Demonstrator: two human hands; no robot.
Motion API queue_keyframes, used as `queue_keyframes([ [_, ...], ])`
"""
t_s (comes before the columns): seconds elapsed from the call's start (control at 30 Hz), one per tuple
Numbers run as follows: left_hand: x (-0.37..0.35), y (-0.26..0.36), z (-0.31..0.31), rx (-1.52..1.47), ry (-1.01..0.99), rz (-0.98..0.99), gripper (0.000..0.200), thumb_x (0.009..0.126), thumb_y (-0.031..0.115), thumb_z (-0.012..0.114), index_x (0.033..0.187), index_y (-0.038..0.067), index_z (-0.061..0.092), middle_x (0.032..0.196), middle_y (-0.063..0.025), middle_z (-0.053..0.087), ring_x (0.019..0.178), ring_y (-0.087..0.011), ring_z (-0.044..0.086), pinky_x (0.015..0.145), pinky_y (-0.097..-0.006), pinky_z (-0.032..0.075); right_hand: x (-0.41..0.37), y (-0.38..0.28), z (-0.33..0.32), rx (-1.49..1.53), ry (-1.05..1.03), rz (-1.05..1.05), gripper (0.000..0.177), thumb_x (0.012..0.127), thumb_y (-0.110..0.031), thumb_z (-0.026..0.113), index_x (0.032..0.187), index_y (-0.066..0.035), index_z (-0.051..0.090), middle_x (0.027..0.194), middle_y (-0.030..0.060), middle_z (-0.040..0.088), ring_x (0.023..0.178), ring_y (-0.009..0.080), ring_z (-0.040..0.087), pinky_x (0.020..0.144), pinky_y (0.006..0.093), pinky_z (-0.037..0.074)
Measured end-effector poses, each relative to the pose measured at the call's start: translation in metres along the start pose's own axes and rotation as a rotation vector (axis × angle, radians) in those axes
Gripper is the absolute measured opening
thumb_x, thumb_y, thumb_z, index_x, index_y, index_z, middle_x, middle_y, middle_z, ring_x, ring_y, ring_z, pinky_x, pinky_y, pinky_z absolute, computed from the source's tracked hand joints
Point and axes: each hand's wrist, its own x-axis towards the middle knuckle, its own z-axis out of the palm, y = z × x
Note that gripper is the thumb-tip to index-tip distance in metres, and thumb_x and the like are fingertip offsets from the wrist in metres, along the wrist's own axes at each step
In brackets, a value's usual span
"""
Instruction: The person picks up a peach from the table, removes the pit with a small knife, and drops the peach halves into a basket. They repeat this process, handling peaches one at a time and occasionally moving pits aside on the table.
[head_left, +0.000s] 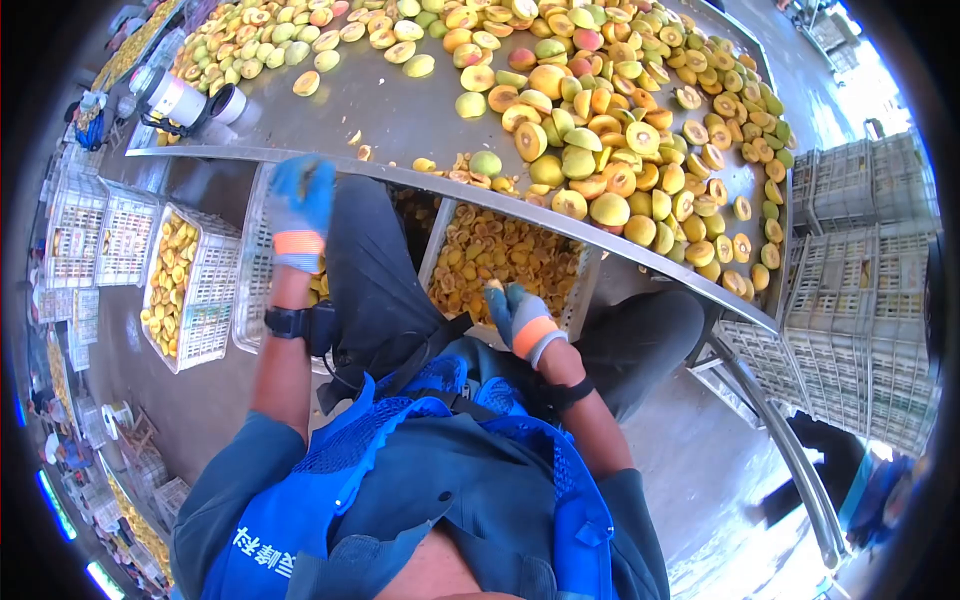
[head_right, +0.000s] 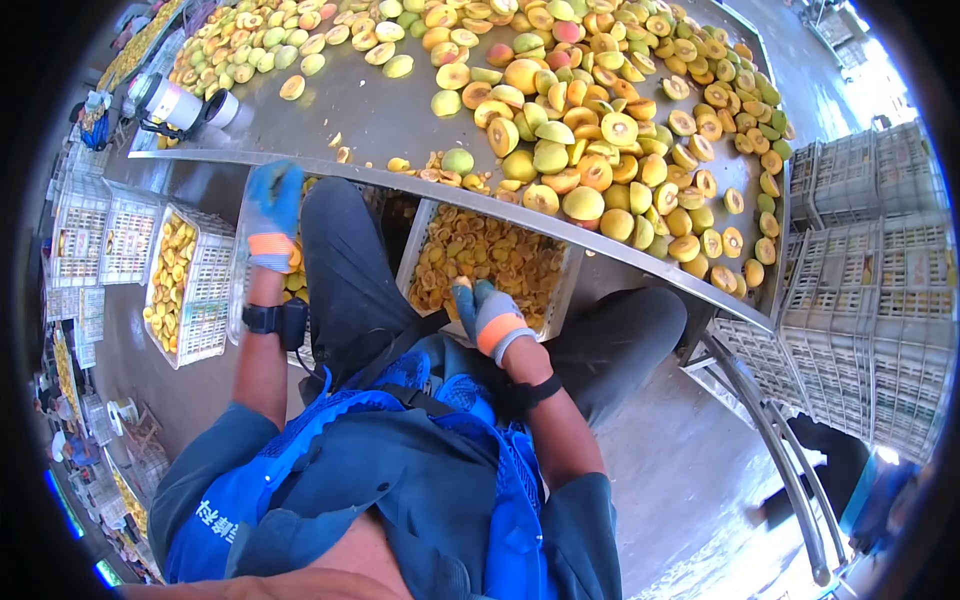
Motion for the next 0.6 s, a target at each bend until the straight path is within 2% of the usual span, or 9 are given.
queue_keyframes([
  [0.07, 0.003, 0.037, 0.036, -0.253, -0.172, -0.134, 0.015, 0.087, 0.015, 0.075, 0.098, 0.006, 0.071, 0.094, -0.0129, 0.069, 0.085, -0.0331, 0.066, 0.081, -0.0424, 0.053, 0.000, -0.005, 0.000, 0.083, 0.006, -0.046, 0.044, 0.103, -0.043, 0.053, 0.100, -0.001, 0.066, 0.087, 0.0321, 0.067, 0.087, 0.0529, 0.064, 0.074, 0.0545, 0.051],
  [0.17, 0.012, 0.090, 0.108, -0.302, -0.326, 0.084, 0.021, 0.091, 0.019, 0.073, 0.107, 0.006, 0.073, 0.104, -0.0143, 0.071, 0.100, -0.0327, 0.066, 0.090, -0.0408, 0.053, -0.007, -0.011, -0.007, 0.127, 0.045, -0.083, 0.036, 0.102, -0.037, 0.057, 0.095, -0.002, 0.063, 0.080, 0.0304, 0.065, 0.081, 0.0516, 0.064, 0.066, 0.0540, 0.049],
  [0.2, 0.011, 0.100, 0.139, -0.394, -0.423, -0.029, 0.031, 0.091, 0.025, 0.073, 0.116, 0.007, 0.071, 0.111, -0.0165, 0.070, 0.107, -0.0357, 0.065, 0.095, -0.0427, 0.052, -0.010, -0.012, -0.011, 0.139, 0.056, -0.085, 0.034, 0.102, -0.035, 0.058, 0.094, -0.002, 0.063, 0.079, 0.0299, 0.065, 0.080, 0.0514, 0.064, 0.064, 0.0538, 0.048],
  [0.27, 0.015, 0.114, 0.187, -0.344, -0.510, -0.013, 0.053, 0.091, 0.031, 0.073, 0.136, 0.009, 0.058, 0.130, -0.0216, 0.061, 0.123, -0.0394, 0.057, 0.105, -0.0437, 0.046, -0.017, -0.004, -0.011, 0.183, 0.100, -0.069, 0.030, 0.101, -0.032, 0.061, 0.096, -0.002, 0.061, 0.076, 0.0289, 0.064, 0.077, 0.0514, 0.063, 0.061, 0.0531, 0.047],
  [0.33, 0.023, 0.124, 0.215, -0.235, -0.634, -0.006, 0.055, 0.090, 0.028, 0.073, 0.138, 0.008, 0.055, 0.136, -0.0216, 0.058, 0.128, -0.0383, 0.053, 0.107, -0.0429, 0.045, -0.023, 0.006, -0.011, 0.198, 0.126, -0.046, 0.030, 0.100, -0.032, 0.061, 0.098, -0.002, 0.062, 0.076, 0.0291, 0.064, 0.077, 0.0510, 0.064, 0.060, 0.0522, 0.047],
  [0.43, 0.034, 0.132, 0.222, -0.140, -0.720, -0.019, 0.056, 0.088, 0.026, 0.075, 0.136, 0.006, 0.054, 0.132, -0.0208, 0.062, 0.123, -0.0396, 0.058, 0.104, -0.0431, 0.047, -0.028, 0.014, -0.015, 0.249, 0.182, -0.025, 0.029, 0.101, -0.030, 0.061, 0.099, -0.001, 0.061, 0.077, 0.0287, 0.065, 0.076, 0.0512, 0.063, 0.060, 0.0501, 0.048],
  [0.53, 0.040, 0.131, 0.210, -0.220, -0.831, -0.252, 0.058, 0.085, 0.026, 0.078, 0.133, 0.005, 0.055, 0.124, -0.0207, 0.066, 0.113, -0.0405, 0.064, 0.099, -0.0425, 0.051, -0.026, 0.012, -0.019, 0.309, 0.200, 0.015, 0.026, 0.104, -0.025, 0.059, 0.102, 0.001, 0.063, 0.075, 0.0192, 0.067, 0.068, 0.0302, 0.065, 0.062, 0.0396, 0.049],
  [0.57, 0.029, 0.116, 0.219, -0.282, -0.772, -0.272, 0.056, 0.085, 0.026, 0.080, 0.130, 0.003, 0.057, 0.115, -0.0160, 0.071, 0.103, -0.0354, 0.070, 0.089, -0.0408, 0.056, -0.024, 0.011, -0.019, 0.374, 0.215, 0.003, 0.025, 0.105, -0.024, 0.058, 0.104, 0.001, 0.063, 0.078, 0.0148, 0.067, 0.069, 0.0244, 0.063, 0.063, 0.0361, 0.048],
  [0.6, 0.026, 0.109, 0.218, -0.461, -0.727, -0.345, 0.054, 0.085, 0.026, 0.080, 0.129, 0.003, 0.058, 0.115, -0.0147, 0.071, 0.102, -0.0322, 0.070, 0.087, -0.0393, 0.056, -0.021, 0.010, -0.019, 0.439, 0.228, -0.012, 0.024, 0.105, -0.023, 0.057, 0.105, 0.000, 0.063, 0.081, 0.0104, 0.067, 0.070, 0.0187, 0.061, 0.063, 0.0325, 0.048],
])
